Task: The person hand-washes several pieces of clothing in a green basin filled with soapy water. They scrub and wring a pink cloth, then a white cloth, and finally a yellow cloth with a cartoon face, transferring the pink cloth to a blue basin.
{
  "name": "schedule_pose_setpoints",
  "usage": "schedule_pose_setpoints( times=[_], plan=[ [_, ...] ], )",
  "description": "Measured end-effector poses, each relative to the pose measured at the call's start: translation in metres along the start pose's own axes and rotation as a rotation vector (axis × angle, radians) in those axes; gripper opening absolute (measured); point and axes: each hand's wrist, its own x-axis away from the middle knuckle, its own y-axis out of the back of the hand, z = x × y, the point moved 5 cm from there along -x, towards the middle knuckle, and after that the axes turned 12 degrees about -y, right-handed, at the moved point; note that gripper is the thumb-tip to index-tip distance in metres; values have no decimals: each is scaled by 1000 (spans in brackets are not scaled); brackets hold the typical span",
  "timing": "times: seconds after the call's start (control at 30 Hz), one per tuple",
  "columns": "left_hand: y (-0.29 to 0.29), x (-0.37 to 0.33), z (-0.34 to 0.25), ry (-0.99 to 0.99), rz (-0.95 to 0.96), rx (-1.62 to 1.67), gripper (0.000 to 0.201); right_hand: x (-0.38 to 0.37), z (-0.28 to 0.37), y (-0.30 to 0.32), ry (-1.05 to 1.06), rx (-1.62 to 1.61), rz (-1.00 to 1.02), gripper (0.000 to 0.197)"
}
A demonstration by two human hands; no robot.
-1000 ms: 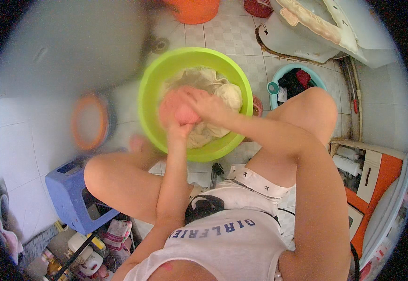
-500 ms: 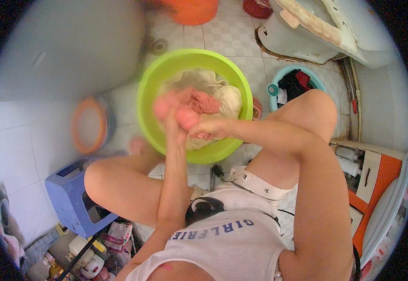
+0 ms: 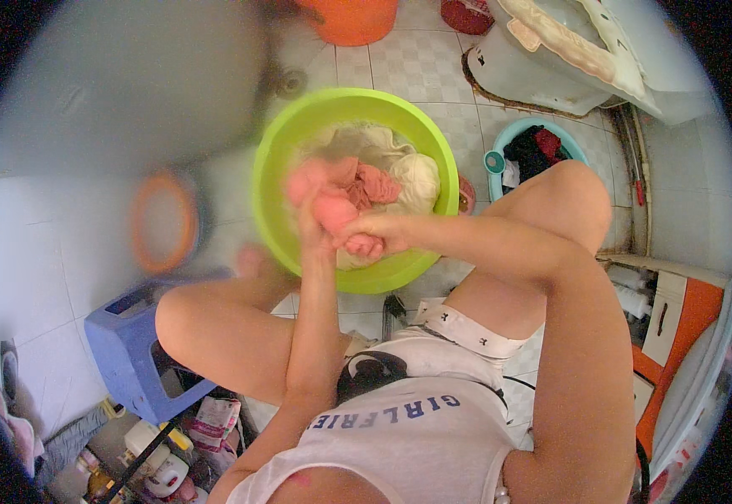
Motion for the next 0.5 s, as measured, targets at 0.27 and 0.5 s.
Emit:
schedule_pose_setpoints(
  times=[0.27,0.5],
  plan=[
    [-6,-6,9,-111,184,359,42,13,14,20,121,-151,-63,83],
    [-66,79,9,500,122,1412,29,-40,16,-44,958,-585,449,69]
  ],
)
